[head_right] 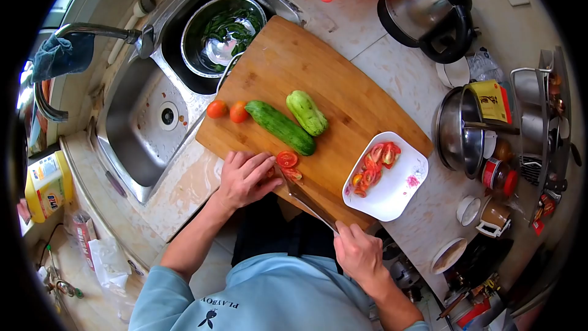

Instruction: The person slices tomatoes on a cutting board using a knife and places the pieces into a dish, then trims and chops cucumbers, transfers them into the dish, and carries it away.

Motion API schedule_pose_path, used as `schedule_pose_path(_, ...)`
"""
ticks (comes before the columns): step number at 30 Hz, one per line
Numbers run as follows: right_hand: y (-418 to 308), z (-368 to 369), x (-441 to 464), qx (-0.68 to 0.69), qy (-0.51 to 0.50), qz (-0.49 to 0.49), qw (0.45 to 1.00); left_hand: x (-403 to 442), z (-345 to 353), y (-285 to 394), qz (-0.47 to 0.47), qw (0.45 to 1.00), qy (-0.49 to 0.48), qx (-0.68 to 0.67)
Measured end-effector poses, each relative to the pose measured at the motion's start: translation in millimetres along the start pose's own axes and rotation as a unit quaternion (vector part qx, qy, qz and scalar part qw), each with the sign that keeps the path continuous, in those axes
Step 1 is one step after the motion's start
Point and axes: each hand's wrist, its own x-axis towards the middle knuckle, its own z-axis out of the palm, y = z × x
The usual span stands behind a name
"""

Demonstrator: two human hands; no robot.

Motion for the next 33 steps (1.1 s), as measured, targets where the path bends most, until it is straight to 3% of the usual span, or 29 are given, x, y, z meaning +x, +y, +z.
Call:
schedule_pose_path(4,7.4,2.5,-18.2,0.083,0.071,0.019,0.994,-13.6,17.0,4.3,0.060,0.998,0.014,0.018)
schedule_pose_path(11,23.5,0.5,-39.6,0.162,0.115,0.098,0.975,-1.8,28.7,38.5,-0.030,0.999,-0.028,0.026)
schedule_pose_path(17,32.4,-0.1,-49.1,0.201,0.149,0.097,0.963,4.6,45.9,51.1,-0.056,0.994,0.019,0.091)
schedule_pose_path(30,73.3,-0.8,-81.1,0.248,0.226,0.153,0.930,12.7,45.9,75.9,-0.117,0.993,-0.024,0.015)
schedule_pose_path(33,80.4,0.7,-89.2,0.246,0.241,0.163,0.924,16.8,49.3,90.1,-0.177,0.983,-0.026,-0.034)
